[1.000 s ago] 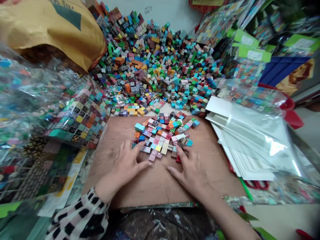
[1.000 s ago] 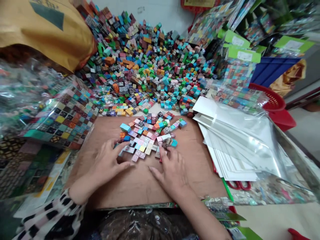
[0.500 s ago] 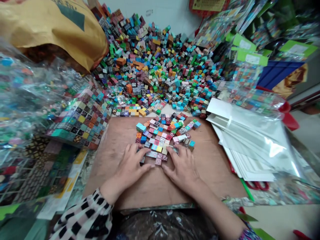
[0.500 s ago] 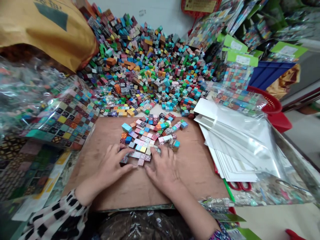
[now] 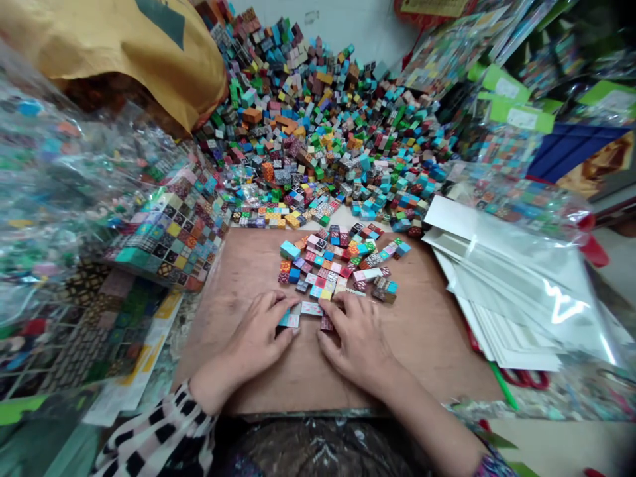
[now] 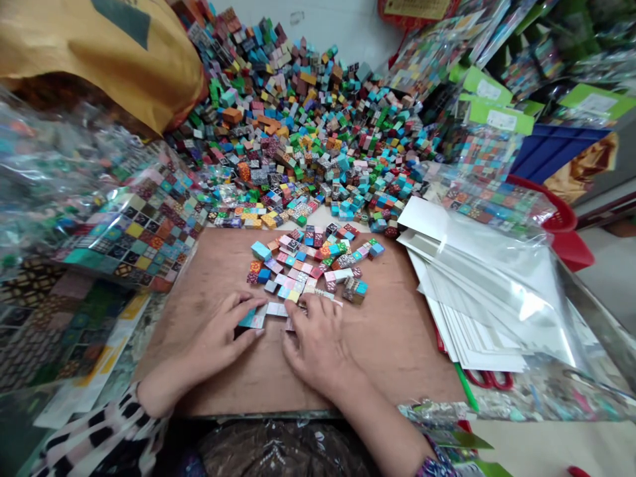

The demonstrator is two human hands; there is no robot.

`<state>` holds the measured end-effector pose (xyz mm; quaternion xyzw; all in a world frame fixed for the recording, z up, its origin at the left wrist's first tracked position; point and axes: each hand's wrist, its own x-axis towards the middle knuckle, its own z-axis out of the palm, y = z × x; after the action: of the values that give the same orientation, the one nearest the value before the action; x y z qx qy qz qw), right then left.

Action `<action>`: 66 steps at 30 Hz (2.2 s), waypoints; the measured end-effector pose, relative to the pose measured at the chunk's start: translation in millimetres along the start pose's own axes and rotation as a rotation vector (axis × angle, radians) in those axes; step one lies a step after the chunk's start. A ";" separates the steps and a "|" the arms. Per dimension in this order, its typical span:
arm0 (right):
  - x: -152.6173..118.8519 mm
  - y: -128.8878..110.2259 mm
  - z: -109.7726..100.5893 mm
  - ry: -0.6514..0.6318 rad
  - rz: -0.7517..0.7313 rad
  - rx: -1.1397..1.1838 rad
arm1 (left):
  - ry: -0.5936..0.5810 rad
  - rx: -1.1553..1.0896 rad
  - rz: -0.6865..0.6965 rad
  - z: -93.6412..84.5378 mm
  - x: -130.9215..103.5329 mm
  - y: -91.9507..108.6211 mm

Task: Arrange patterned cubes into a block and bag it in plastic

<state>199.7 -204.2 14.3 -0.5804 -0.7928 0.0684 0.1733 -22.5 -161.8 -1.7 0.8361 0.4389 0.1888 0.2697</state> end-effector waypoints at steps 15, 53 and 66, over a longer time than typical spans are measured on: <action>-9.6 15.6 -18.2 -0.067 -0.067 0.012 | -0.051 0.013 0.024 1.0 0.5 7.5; -24.2 32.6 -19.0 -0.010 -0.100 -0.067 | -0.005 0.122 0.100 11.3 0.5 11.9; -26.6 12.9 -1.4 0.166 0.072 -0.216 | 0.004 0.146 0.106 10.3 2.1 14.4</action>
<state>218.8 -225.4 6.5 -0.6274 -0.7571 -0.0593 0.1723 -6.5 -169.7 -0.7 0.8752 0.4070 0.1722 0.1967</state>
